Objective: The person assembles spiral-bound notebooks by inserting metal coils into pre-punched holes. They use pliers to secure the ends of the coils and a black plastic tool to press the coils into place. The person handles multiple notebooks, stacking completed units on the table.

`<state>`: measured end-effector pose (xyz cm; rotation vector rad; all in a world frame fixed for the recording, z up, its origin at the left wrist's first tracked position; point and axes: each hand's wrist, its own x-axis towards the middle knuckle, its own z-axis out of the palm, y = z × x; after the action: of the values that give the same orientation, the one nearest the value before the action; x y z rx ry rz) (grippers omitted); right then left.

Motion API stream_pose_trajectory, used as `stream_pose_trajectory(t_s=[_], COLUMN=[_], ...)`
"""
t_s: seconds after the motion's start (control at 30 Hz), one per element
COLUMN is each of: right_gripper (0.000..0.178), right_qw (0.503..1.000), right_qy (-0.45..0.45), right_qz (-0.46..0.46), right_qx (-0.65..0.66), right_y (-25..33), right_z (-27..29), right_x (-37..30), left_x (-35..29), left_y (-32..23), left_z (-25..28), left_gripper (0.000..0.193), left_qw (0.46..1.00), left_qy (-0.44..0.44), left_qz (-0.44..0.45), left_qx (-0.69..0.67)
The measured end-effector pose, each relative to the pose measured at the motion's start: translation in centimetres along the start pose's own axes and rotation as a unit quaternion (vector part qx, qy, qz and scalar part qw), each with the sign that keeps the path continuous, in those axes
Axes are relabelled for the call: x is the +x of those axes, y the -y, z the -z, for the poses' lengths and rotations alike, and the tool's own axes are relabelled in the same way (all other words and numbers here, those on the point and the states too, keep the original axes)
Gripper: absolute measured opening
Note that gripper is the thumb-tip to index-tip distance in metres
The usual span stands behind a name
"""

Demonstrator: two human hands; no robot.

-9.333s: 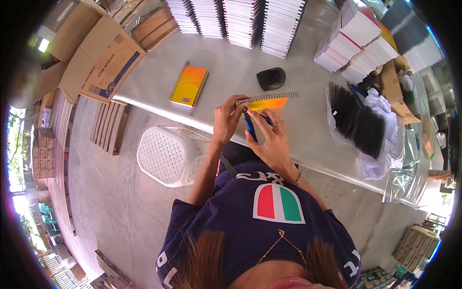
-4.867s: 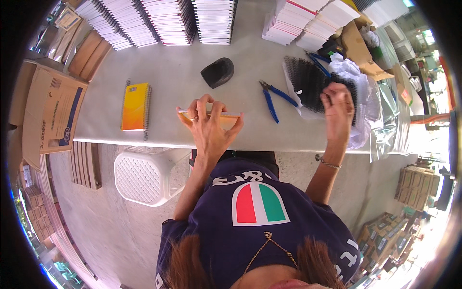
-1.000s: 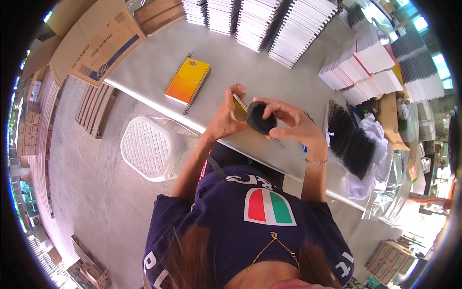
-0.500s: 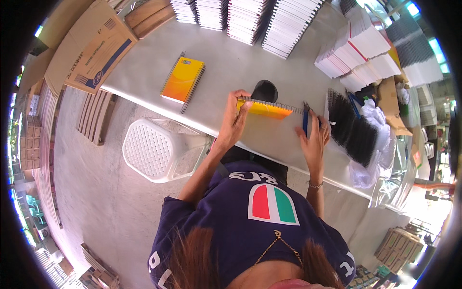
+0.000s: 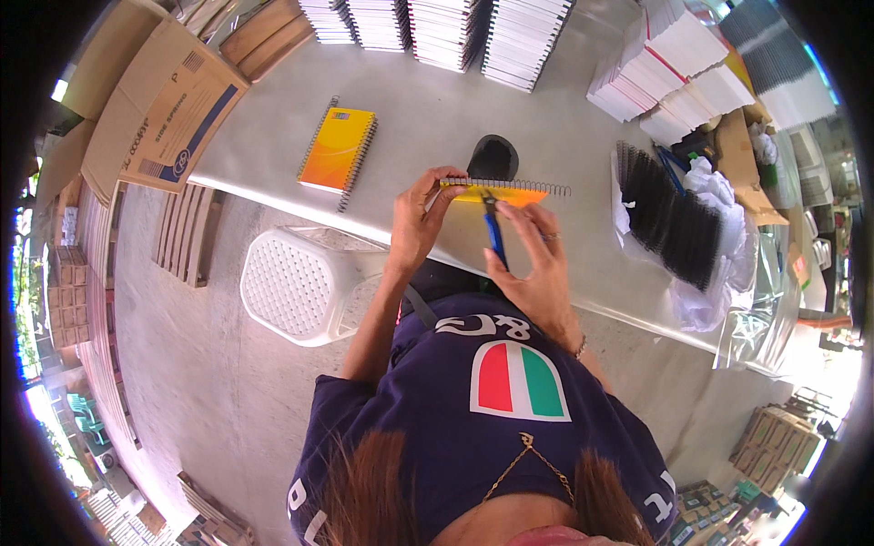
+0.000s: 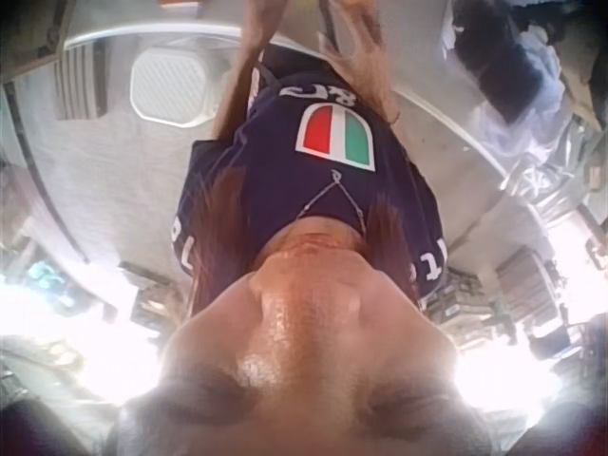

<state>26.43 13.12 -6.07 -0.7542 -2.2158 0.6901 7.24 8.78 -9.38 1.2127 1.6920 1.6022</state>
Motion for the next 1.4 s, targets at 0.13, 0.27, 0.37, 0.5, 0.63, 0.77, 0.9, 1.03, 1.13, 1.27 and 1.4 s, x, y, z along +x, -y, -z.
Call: stream_pose_trajectory(t_s=[0.13, 0.27, 0.37, 0.5, 0.63, 0.77, 0.9, 1.03, 1.13, 1.27, 1.4], right_gripper=[0.063, 0.061, 0.058, 0.053, 0.050, 0.046, 0.043, 0.047, 0.047, 0.047, 0.047], right_qw=[0.998, 0.998, 0.999, 0.984, 0.819, 0.832, 0.991, 0.969, 0.972, 0.972, 0.974], right_qy=[0.031, 0.031, 0.027, 0.090, 0.205, 0.240, 0.082, -0.020, -0.042, -0.041, -0.042], right_qz=[0.035, 0.035, 0.030, -0.074, -0.252, -0.223, -0.086, -0.084, -0.063, -0.071, -0.077], right_qx=[-0.030, -0.044, -0.031, 0.136, 0.473, 0.447, 0.064, -0.232, -0.222, -0.220, -0.208], right_y=[0.2, 0.4, 0.6, 1.2, 1.5, -1.1, -6.4, -11.1, -11.6, -10.9, -10.6], right_z=[-1.8, -2.5, -2.7, -2.3, 0.4, 1.7, 4.0, 4.4, 4.1, 4.1, 4.2], right_x=[0.3, 0.2, 0.0, -0.3, 1.2, 1.2, 0.7, -1.2, -1.6, -1.6, -1.5], left_x=[-0.4, -0.9, -1.2, -1.7, -2.5, -2.3, 0.0, 2.4, 3.2, 2.8, 1.9], left_y=[-0.4, -0.4, -0.6, -1.0, -1.6, -2.6, -3.8, -1.7, 1.9, 4.9, 6.3], left_z=[0.0, -0.2, -0.4, -1.3, -1.6, -0.3, 5.7, 11.5, 13.2, 14.1, 14.9], left_gripper=[0.018, 0.020, 0.022, 0.024, 0.023, 0.020, 0.025, 0.029, 0.032, 0.035, 0.040], left_qw=[0.999, 0.998, 0.998, 0.992, 0.983, 0.981, 0.962, 0.929, 0.920, 0.920, 0.916], left_qy=[-0.027, -0.039, -0.048, -0.085, -0.129, -0.114, -0.250, -0.362, -0.387, -0.378, -0.376], left_qz=[0.003, 0.007, 0.007, -0.026, -0.049, -0.040, 0.009, -0.034, -0.040, -0.005, 0.059], left_qx=[0.034, 0.039, 0.034, 0.093, 0.123, 0.152, 0.110, 0.070, 0.040, 0.099, 0.127])
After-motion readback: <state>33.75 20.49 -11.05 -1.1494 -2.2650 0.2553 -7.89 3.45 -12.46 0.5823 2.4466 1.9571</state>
